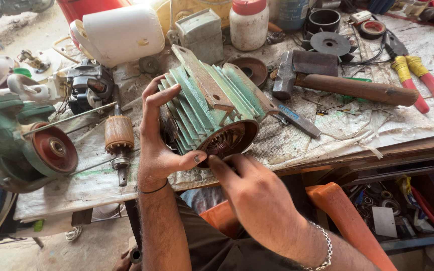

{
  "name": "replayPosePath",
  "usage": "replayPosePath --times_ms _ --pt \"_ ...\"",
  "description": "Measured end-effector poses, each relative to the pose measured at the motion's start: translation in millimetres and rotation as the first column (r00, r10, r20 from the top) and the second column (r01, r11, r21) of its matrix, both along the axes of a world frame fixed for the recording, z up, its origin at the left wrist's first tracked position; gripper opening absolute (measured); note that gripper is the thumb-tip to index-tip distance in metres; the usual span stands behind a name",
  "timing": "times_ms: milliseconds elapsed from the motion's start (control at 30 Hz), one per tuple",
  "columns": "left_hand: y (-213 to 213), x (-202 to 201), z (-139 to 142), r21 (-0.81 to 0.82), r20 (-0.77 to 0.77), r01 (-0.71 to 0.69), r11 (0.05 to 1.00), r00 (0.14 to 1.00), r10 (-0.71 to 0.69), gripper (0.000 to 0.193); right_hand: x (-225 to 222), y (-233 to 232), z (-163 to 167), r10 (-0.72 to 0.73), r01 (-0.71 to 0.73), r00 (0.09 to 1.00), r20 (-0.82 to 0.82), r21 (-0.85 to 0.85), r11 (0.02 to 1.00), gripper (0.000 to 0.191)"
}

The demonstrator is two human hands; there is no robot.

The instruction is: The person holds a green finned electric motor housing on a cluttered workbench and works inside its open end by hand, manipulating the internal rotor and winding components with the fingers while steadying the housing with the other hand throughout the clip.

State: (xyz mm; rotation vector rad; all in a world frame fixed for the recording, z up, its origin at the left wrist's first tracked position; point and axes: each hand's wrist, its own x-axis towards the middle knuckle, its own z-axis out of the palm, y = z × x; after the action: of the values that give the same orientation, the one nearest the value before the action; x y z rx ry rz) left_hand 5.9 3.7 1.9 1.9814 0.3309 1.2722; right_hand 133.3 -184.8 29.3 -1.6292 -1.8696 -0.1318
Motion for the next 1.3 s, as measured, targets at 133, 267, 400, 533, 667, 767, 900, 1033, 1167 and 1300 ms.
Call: replayPosePath --times_ms 133,267,400,533,667,767,900,1033,1167,1300 --pt "0 0 3 0.02 0.002 0.003 1.0 1.0 -0.003 0.101 -3 4 1 0.076 -0.07 0.996 -0.055 0.114 0.991 0.049" --pt "-1 -1 3 0.016 0.009 0.015 1.0 1.0 -0.015 0.102 -4 7 -2 0.054 -0.03 0.983 -0.173 0.135 0.99 0.042" --pt "0 0 2 0.003 0.015 0.023 1.0 1.0 -0.023 0.104 2 4 -2 -0.008 0.017 0.98 -0.2 0.044 0.999 0.039" --pt "1 -1 1 0.002 0.005 0.009 1.0 1.0 -0.009 0.106 6 1 -1 -0.02 0.014 0.995 -0.096 -0.054 0.998 0.041" --pt "4 0 -1 -0.009 0.01 0.02 1.0 1.0 -0.02 0.111 6 7 -3 0.072 -0.071 0.995 -0.062 0.032 0.997 0.044" --pt "6 0 -2 0.005 0.02 0.036 0.999 0.999 -0.036 0.117 4 16 -7 0.111 -0.067 0.97 -0.217 0.2 0.977 0.035" --pt "7 -1 -3 0.01 0.02 0.04 0.999 0.999 -0.041 0.12 4 24 -14 0.107 0.042 0.783 -0.613 0.224 0.974 0.016" --pt "7 -1 -5 -0.028 0.023 0.062 0.998 0.998 -0.061 0.121 -1 26 -19 0.164 0.042 0.408 -0.898 0.198 0.979 0.018" --pt "8 -1 -6 -0.001 0.005 0.026 1.0 1.0 -0.026 0.119 -13 26 -20 0.197 0.043 0.194 -0.961 0.209 0.977 0.015" --pt "6 -1 -6 0.001 0.01 0.015 1.0 1.0 -0.015 0.121 -17 20 -18 0.069 0.008 0.726 -0.684 0.108 0.994 0.015"
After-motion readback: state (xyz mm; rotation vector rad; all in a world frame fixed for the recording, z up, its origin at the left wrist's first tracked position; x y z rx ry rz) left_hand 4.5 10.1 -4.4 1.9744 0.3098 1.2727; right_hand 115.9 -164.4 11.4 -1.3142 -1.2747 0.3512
